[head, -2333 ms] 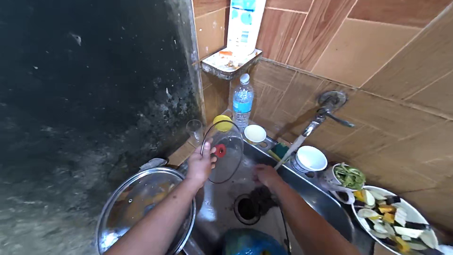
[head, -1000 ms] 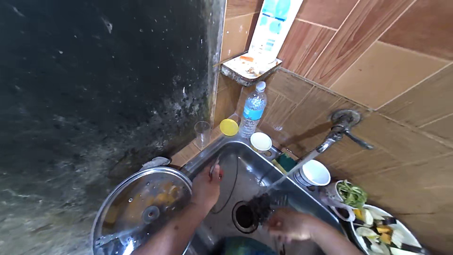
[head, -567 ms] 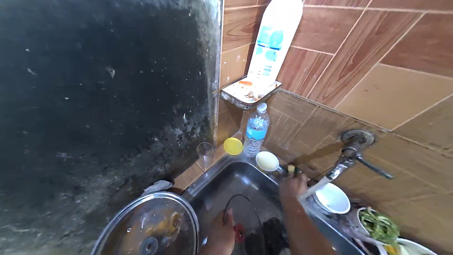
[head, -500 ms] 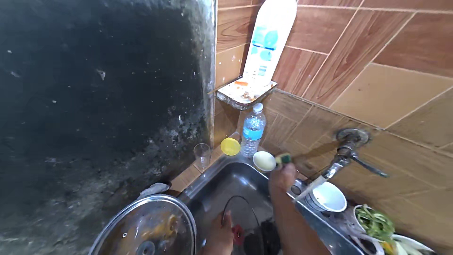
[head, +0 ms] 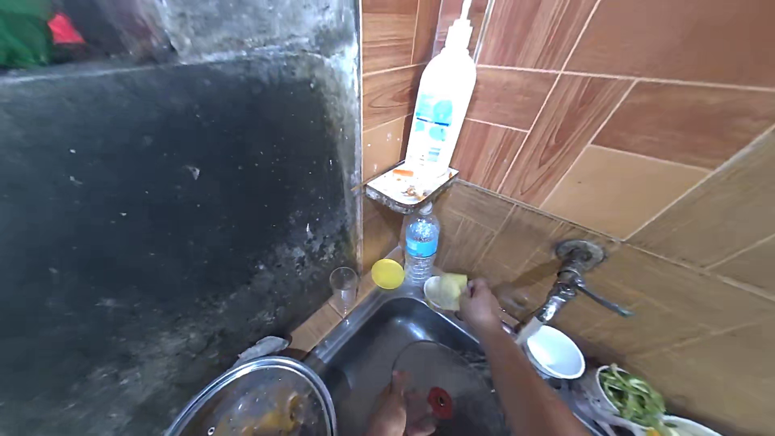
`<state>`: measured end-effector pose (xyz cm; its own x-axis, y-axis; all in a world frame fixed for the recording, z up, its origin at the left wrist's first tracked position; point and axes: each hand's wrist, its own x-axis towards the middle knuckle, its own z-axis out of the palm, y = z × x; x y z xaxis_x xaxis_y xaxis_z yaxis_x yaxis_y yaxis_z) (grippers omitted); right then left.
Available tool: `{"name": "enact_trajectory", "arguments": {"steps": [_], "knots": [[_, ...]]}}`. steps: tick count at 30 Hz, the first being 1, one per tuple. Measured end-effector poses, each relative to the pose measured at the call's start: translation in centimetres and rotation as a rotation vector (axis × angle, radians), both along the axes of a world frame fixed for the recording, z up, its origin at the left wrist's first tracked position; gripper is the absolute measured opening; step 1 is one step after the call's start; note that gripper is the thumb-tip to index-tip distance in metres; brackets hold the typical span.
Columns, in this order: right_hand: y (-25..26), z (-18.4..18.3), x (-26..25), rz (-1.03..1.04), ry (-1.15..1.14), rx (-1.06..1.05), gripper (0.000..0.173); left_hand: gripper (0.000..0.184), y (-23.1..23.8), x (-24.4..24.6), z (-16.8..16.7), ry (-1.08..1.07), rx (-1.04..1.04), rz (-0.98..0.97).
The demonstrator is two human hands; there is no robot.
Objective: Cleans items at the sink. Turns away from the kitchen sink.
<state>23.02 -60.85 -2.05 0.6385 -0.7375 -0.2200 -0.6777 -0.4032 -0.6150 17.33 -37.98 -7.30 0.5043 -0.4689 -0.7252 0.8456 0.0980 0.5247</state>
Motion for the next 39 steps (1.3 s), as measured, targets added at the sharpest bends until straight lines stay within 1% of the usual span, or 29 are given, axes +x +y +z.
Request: {"name": "enact_trajectory", "arguments": {"steps": [2,3,4,5,6,7,8,9,11,12,13,14,15,16,19,21,22,24,26,28,30,31,32,33,34,35,36,38,39], "knots": [[3.3,1.4,-3.9,0.179,0.133,-0.146,0.038,0.056,-1.2,0.0,-0.6,0.025,-0.12,0.006],[5.0,1.0,-6.1,0.283,0.172,-0.168,0.043,0.057,-1.7,0.1,-0.9,0.033,-0.183,0.002],[6.3,-0.1,-8.6,0.394,0.18,-0.134,0.049,0.056,-2.3,0.0,-1.1,0.035,-0.23,0.006],[7.0,-1.5,-11.1,0.519,0.142,-0.075,0.05,0.056,-2.9,-0.1,-1.3,0.027,-0.263,0.019],[7.3,-2.7,-13.4,0.652,0.112,-0.015,0.041,0.053,-3.2,-0.2,-1.6,0.012,-0.287,0.037],[7.0,-3.3,-15.3,0.771,0.142,-0.003,0.036,0.05,-3.2,-0.3,-2.1,-0.016,-0.277,0.052],[6.4,-3.4,-16.9,0.831,0.198,-0.032,0.034,0.047,-3.1,-0.4,-2.7,-0.056,-0.247,0.068],[5.7,-3.2,-18.2,0.816,0.252,-0.086,0.034,0.046,-2.9,-0.4,-3.2,-0.08,-0.212,0.088],[4.4,-2.8,-19.3,0.612,0.288,-0.206,0.039,0.049,-2.5,-0.9,-3.8,-0.081,-0.195,0.073],[4.0,-3.0,-18.9,0.512,0.282,-0.255,0.05,0.05,-2.4,-1.5,-3.9,-0.077,-0.2,0.038],[3.8,-3.5,-18.1,0.447,0.256,-0.303,0.063,0.052,-2.6,-2.1,-3.6,-0.086,-0.21,-0.012],[4.0,-4.2,-17.1,0.417,0.21,-0.35,0.071,0.055,-2.9,-2.9,-3.3,-0.094,-0.24,-0.06],[4.6,-4.7,-16.2,0.432,0.161,-0.356,0.078,0.059,-3.2,-3.5,-3.1,-0.111,-0.28,-0.105],[5.6,-5.4,-15.4,0.475,0.085,-0.352,0.079,0.063,-3.6,-4.0,-3.0,-0.132,-0.308,-0.13],[9.4,-5.1,-15.5,0.7,0.041,-0.243,0.066,0.067,-4.0,-3.8,-2.3,-0.129,-0.313,-0.055],[9.3,-3.7,-17.4,0.83,0.106,-0.185,0.056,0.069,-3.8,-1.9,-2.5,-0.13,-0.242,0.008],[8.3,-3.2,-18.4,0.838,0.134,-0.212,0.052,0.067,-3.5,-0.9,-2.5,-0.154,-0.206,0.011],[5.7,-3.5,-19.1,0.698,0.15,-0.335,0.052,0.065,-3.0,0.0,-2.1,-0.186,-0.166,-0.048],[4.2,-4.6,-17.8,0.524,0.117,-0.452,0.057,0.065,-3.2,-1.0,-1.5,-0.201,-0.153,-0.154],[5.2,-5.5,-16.0,0.468,0.033,-0.42,0.064,0.064,-3.9,-2.4,-1.2,-0.232,-0.161,-0.218],[7.6,-5.0,-15.1,0.588,0.024,-0.244,0.08,0.05,-4.2,-2.1,-1.8,-0.266,-0.179,-0.185],[8.6,-4.2,-15.4,0.7,0.067,-0.137,0.086,0.056,-4.0,-1.3,-2.0,-0.24,-0.16,-0.14],[8.9,-4.0,-16.0,0.816,0.089,-0.113,0.092,0.06,-3.6,-0.1,-2.2,-0.23,-0.092,-0.12],[8.6,-4.2,-16.7,0.903,0.101,-0.122,0.088,0.064,-3.0,1.2,-2.1,-0.22,-0.012,-0.129],[7.9,-4.5,-17.5,0.935,0.103,-0.128,0.078,0.065,-2.3,2.3,-1.8,-0.198,0.029,-0.146],[6.9,-4.2,-18.3,0.918,0.094,-0.116,0.071,0.064,-1.7,3.2,-1.2,-0.167,0.047,-0.165],[5.9,-3.4,-18.7,0.869,0.068,-0.109,0.064,0.06,-1.4,3.7,-0.6,-0.129,0.078,-0.172],[4.3,-0.3,-18.7,0.705,-0.07,0.035,0.038,0.047,-1.4,4.2,0.3,-0.107,0.199,-0.201],[3.3,1.0,-18.3,0.599,-0.163,0.154,0.033,0.052,-1.3,4.3,0.9,-0.141,0.245,-0.278]]}}
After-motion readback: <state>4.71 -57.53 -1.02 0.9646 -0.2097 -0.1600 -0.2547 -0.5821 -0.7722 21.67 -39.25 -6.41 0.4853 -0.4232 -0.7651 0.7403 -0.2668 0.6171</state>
